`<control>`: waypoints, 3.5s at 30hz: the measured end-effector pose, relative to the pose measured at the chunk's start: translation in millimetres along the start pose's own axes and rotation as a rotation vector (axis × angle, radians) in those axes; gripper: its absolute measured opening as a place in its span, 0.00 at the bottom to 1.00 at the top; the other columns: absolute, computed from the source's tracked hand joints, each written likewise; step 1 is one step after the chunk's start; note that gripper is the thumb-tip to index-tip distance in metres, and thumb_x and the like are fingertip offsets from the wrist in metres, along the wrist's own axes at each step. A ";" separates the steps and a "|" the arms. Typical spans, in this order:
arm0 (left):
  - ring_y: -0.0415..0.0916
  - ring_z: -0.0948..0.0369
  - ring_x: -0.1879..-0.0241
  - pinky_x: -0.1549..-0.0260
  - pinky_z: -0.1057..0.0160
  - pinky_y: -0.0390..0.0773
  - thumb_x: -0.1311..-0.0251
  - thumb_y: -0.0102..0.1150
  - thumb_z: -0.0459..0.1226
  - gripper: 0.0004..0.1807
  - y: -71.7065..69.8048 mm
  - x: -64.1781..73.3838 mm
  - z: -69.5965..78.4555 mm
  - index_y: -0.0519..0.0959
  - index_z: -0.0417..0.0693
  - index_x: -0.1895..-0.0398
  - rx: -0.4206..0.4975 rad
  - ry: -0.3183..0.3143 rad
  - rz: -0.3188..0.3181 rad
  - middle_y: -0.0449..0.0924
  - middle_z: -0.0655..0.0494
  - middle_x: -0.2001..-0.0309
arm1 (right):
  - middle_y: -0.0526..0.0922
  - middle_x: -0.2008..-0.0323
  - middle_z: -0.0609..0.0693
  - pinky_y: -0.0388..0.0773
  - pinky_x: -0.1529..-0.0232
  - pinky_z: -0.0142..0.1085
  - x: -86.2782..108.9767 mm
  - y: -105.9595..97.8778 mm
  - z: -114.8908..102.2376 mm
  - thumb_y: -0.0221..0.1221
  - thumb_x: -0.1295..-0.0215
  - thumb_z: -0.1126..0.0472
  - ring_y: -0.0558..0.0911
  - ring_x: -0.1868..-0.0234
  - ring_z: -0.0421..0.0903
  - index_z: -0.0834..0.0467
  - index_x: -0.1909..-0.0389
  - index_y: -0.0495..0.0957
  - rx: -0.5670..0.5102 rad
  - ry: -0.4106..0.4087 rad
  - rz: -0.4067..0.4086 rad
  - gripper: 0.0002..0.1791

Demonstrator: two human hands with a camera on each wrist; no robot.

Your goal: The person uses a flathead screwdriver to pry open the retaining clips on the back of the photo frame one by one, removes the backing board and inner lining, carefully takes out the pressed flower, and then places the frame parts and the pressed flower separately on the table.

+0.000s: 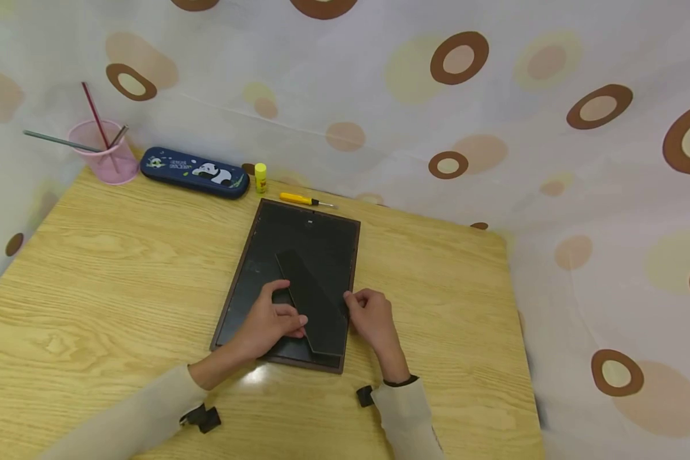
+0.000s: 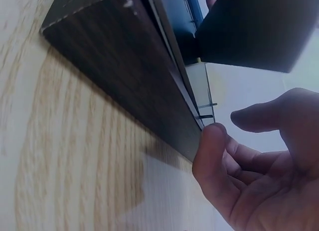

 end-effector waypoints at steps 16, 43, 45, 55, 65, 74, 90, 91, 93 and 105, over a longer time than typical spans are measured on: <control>0.82 0.62 0.72 0.63 0.63 0.84 0.36 0.59 0.24 0.49 1.8 3.2 16.8 0.37 0.35 0.21 0.126 -0.004 0.019 0.82 0.54 0.71 | 0.78 0.81 0.51 0.73 0.82 0.35 -2.2 -2.3 -1.9 0.62 0.30 0.59 0.76 0.86 0.46 0.66 0.63 0.83 0.013 -0.005 0.019 0.12; 0.84 0.61 0.69 0.61 0.62 0.83 0.33 0.59 0.27 0.48 -3.7 10.9 19.9 0.38 0.35 0.21 0.113 -0.029 -0.080 0.84 0.52 0.67 | 0.81 0.76 0.52 0.74 0.79 0.34 7.9 1.5 6.7 0.63 0.31 0.57 0.77 0.81 0.46 0.65 0.57 0.78 -0.190 0.059 0.021 0.14; 0.85 0.59 0.67 0.61 0.61 0.84 0.32 0.60 0.30 0.47 -6.2 11.6 19.2 0.40 0.35 0.21 0.016 -0.019 -0.092 0.85 0.49 0.65 | 0.80 0.76 0.52 0.73 0.79 0.34 7.9 2.5 9.2 0.63 0.31 0.57 0.76 0.80 0.46 0.64 0.57 0.78 -0.208 0.074 0.015 0.14; 0.81 0.57 0.53 0.56 0.58 0.81 0.34 0.65 0.39 0.34 -54.1 40.5 28.6 0.66 0.37 0.28 -0.766 0.385 0.047 0.80 0.50 0.50 | 0.81 0.79 0.52 0.76 0.77 0.35 8.8 3.6 7.7 0.63 0.30 0.57 0.77 0.80 0.46 0.66 0.55 0.76 -0.317 0.090 -0.011 0.15; 0.51 0.39 0.26 0.35 0.41 0.63 0.65 0.80 0.61 0.75 -95.5 66.9 12.9 0.46 0.29 0.23 -1.230 0.295 -0.045 0.47 0.33 0.23 | 0.82 0.81 0.48 0.78 0.77 0.32 7.0 9.1 9.3 0.62 0.30 0.61 0.79 0.81 0.40 0.68 0.47 0.71 -0.470 0.148 -0.053 0.18; 0.53 0.40 0.26 0.35 0.43 0.64 0.58 0.79 0.53 0.68 -95.6 70.2 9.6 0.49 0.26 0.24 -1.232 0.323 -0.104 0.48 0.32 0.24 | 0.83 0.81 0.45 0.73 0.80 0.28 11.2 20.7 5.1 0.55 0.28 0.69 0.78 0.84 0.37 0.68 0.34 0.62 -0.659 0.155 -0.144 0.25; 0.58 0.40 0.29 0.37 0.43 0.67 0.46 0.73 0.50 0.58 -97.1 69.6 11.7 0.50 0.30 0.23 -1.180 0.293 -0.100 0.50 0.35 0.24 | 0.87 0.75 0.45 0.80 0.71 0.31 18.9 13.6 7.8 0.54 0.28 0.71 0.85 0.74 0.39 0.71 0.39 0.68 -0.755 0.069 -0.079 0.19; 0.58 0.40 0.29 0.37 0.43 0.67 0.46 0.73 0.51 0.58 -97.0 69.8 11.8 0.50 0.30 0.23 -1.183 0.293 -0.099 0.50 0.35 0.24 | 0.87 0.74 0.45 0.81 0.71 0.31 19.6 13.1 8.8 0.54 0.28 0.71 0.85 0.73 0.39 0.72 0.39 0.67 -0.762 0.063 -0.082 0.19; 0.58 0.40 0.29 0.37 0.43 0.67 0.45 0.72 0.51 0.57 -96.9 70.4 12.4 0.50 0.30 0.23 -1.187 0.296 -0.102 0.50 0.34 0.24 | 0.87 0.74 0.45 0.81 0.71 0.31 21.0 11.9 11.2 0.54 0.27 0.71 0.85 0.73 0.38 0.72 0.39 0.67 -0.763 0.053 -0.083 0.19; 0.55 0.40 0.27 0.37 0.43 0.66 0.42 0.71 0.50 0.56 -94.6 72.6 12.6 0.50 0.28 0.24 -1.186 0.280 -0.109 0.48 0.32 0.24 | 0.88 0.70 0.46 0.83 0.69 0.33 28.8 -33.0 22.7 0.54 0.25 0.65 0.88 0.70 0.41 0.65 0.44 0.72 -0.793 0.040 -0.011 0.13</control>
Point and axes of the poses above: each hand's wrist, its own x-axis away from the middle knuckle, its own y-axis out of the palm, z = x × y, the point moved 6 cm from there along -x, towards the middle knuckle
